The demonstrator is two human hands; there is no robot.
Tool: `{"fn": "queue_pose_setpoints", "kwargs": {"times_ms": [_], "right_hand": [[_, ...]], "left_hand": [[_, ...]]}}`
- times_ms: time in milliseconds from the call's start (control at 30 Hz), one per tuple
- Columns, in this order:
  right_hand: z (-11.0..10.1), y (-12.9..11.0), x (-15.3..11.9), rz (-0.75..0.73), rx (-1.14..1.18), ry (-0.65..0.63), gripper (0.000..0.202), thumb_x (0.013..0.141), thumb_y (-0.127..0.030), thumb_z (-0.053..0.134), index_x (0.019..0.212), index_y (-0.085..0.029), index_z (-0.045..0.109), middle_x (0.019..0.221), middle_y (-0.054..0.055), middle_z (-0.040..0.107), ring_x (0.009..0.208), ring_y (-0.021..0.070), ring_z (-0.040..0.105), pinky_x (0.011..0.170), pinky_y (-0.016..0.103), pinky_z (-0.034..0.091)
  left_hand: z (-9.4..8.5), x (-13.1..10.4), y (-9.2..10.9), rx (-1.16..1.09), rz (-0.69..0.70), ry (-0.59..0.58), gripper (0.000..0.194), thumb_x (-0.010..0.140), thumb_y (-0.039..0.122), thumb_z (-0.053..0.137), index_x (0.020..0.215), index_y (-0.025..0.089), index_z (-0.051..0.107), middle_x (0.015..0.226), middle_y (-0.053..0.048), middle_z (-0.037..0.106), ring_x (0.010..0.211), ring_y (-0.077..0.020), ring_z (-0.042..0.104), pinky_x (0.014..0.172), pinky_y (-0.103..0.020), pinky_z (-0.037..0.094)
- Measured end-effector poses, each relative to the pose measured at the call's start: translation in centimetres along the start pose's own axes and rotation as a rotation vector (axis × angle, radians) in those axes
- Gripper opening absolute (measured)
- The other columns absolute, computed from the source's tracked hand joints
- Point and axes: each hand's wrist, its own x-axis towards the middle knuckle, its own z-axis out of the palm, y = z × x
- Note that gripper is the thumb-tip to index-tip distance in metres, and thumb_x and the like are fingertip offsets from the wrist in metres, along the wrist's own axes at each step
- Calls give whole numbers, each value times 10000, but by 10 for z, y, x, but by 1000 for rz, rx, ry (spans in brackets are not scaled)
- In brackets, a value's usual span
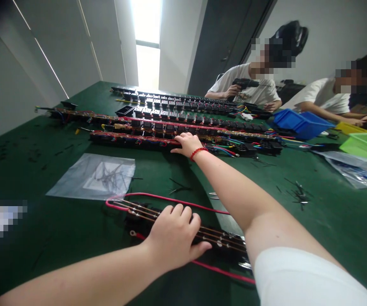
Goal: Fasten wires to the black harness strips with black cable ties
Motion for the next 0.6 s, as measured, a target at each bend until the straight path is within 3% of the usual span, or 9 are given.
{"fn": "queue_pose_setpoints", "kwargs": {"times_ms": [167,300,467,533,600], "right_hand": [[-8,-15,-12,94,23,46,426,972,-406,646,1339,-194,601,1368,114,615,1167,261,638,966,503,561],[-31,-28,-47,-20,124,19,421,975,-399,643,1338,-190,601,1358,113,621,1154,257,645,955,494,568],[-72,-32,-141,-208,219,-183,305,987,-368,630,1236,-195,659,1283,97,670,1115,228,662,954,467,573],[-85,-34,-190,-189,213,-212,229,977,-311,618,1151,-200,717,1195,113,728,1106,271,676,970,476,567],[-90,-42,-238,-137,207,-207,295,1000,-343,552,1204,-195,706,1220,142,730,1103,295,691,929,487,583]], "left_hand": [[1,-1,-1,1,6,-1,540,949,659,510,1027,156,690,958,-107,694,887,-270,639,690,-397,507],[-1,-1,-1,-9,10,-23,542,957,653,504,1043,152,692,966,-111,699,897,-275,642,698,-402,506],[-3,0,-3,-24,23,-59,673,903,757,509,1074,134,696,998,-128,708,919,-282,646,714,-401,500],[-4,0,-3,-23,29,-59,736,852,811,531,1070,127,696,1001,-128,710,915,-284,645,720,-409,500],[-4,-2,-3,-14,12,-47,670,860,770,570,1044,137,692,990,-117,709,913,-282,645,736,-417,496]]}}
